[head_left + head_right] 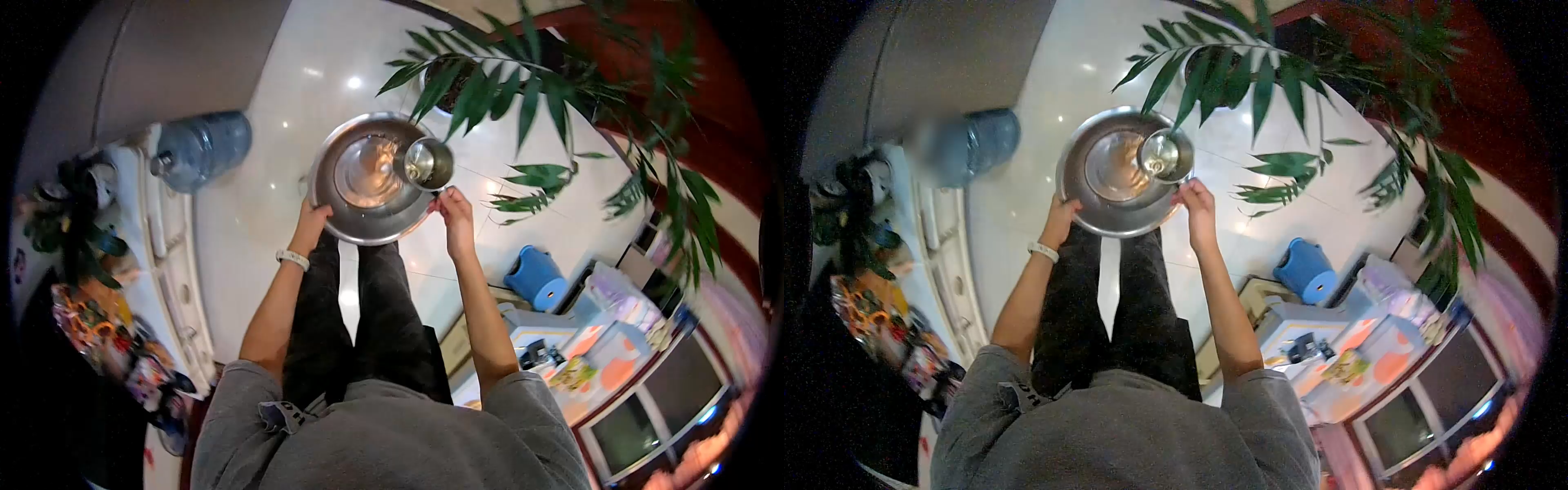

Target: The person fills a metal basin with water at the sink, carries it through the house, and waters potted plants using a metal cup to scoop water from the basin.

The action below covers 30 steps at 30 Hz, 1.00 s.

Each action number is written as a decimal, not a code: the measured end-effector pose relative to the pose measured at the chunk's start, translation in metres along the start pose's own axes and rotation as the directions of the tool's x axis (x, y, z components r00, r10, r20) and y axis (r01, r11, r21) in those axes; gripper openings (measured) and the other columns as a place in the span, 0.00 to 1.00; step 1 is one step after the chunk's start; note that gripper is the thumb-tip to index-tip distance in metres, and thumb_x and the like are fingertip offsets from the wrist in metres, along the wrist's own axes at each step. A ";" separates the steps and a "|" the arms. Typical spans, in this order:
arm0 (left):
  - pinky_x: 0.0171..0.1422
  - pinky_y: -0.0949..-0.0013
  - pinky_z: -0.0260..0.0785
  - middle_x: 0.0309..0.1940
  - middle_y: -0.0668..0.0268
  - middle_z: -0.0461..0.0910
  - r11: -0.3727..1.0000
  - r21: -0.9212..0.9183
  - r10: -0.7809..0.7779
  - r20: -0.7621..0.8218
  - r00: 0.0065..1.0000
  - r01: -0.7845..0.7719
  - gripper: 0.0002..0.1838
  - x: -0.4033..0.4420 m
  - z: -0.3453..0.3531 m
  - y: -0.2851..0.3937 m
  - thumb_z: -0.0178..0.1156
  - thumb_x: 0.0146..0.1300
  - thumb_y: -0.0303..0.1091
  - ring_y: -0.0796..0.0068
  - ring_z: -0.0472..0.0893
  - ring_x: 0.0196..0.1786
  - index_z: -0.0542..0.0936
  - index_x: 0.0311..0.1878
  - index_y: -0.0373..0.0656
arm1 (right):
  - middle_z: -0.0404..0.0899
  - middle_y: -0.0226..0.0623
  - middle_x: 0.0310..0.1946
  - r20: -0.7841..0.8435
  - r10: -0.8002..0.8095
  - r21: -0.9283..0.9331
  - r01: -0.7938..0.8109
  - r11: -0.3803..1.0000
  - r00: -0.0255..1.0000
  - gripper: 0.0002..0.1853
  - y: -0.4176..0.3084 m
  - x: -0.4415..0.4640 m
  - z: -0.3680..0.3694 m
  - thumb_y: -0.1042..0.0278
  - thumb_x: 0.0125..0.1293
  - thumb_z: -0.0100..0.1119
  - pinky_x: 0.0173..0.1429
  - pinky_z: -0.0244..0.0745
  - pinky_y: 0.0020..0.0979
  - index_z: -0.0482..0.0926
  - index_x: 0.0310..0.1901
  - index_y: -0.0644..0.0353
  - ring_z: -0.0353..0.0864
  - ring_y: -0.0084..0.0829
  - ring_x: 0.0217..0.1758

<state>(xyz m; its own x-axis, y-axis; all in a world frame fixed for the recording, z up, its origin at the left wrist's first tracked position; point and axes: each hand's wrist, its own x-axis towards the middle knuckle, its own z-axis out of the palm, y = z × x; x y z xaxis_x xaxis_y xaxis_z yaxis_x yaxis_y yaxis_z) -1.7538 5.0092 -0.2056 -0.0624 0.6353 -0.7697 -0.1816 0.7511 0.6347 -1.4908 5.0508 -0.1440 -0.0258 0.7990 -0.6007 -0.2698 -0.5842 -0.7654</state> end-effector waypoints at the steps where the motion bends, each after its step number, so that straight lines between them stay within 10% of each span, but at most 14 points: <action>1: 0.39 0.73 0.62 0.31 0.66 0.70 1.000 0.016 -0.007 0.016 1.000 0.007 0.20 0.012 0.002 -0.014 0.49 0.42 0.21 0.75 0.69 0.34 0.67 0.44 0.34 | 0.70 0.30 0.21 -0.016 -0.001 0.008 0.001 1.000 1.000 0.08 0.004 0.012 -0.007 0.68 0.59 0.44 0.39 0.64 0.22 0.67 0.25 0.59 0.69 0.21 0.28; 21: 0.40 0.78 0.62 0.34 0.70 0.70 0.984 -0.170 -0.066 -0.084 0.994 0.051 0.28 0.112 0.025 -0.076 0.47 0.43 0.20 0.82 0.68 0.34 0.64 0.53 0.38 | 0.63 0.27 0.15 -0.310 0.129 -0.037 -0.148 0.988 0.942 0.08 0.119 0.303 -0.200 0.67 0.59 0.46 0.39 0.72 0.32 0.68 0.26 0.59 0.71 0.27 0.26; 30: 0.45 0.72 0.63 0.35 0.67 0.71 0.972 -0.204 -0.142 -0.098 0.985 0.120 0.22 0.120 0.024 -0.071 0.51 0.44 0.22 0.76 0.70 0.39 0.67 0.48 0.37 | 0.66 0.27 0.16 -0.396 0.131 -0.445 -0.315 0.838 0.909 0.07 0.151 0.362 -0.232 0.65 0.56 0.49 0.29 0.72 0.26 0.70 0.24 0.56 0.69 0.21 0.21</action>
<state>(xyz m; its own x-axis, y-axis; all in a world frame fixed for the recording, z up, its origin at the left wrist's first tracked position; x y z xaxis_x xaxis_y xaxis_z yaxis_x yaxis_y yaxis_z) -1.7247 5.0362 -0.3412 -0.1322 0.5015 -0.8550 -0.3843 0.7692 0.5106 -1.3178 5.2186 -0.5309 0.3225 0.5928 -0.7379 0.2107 -0.8050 -0.5546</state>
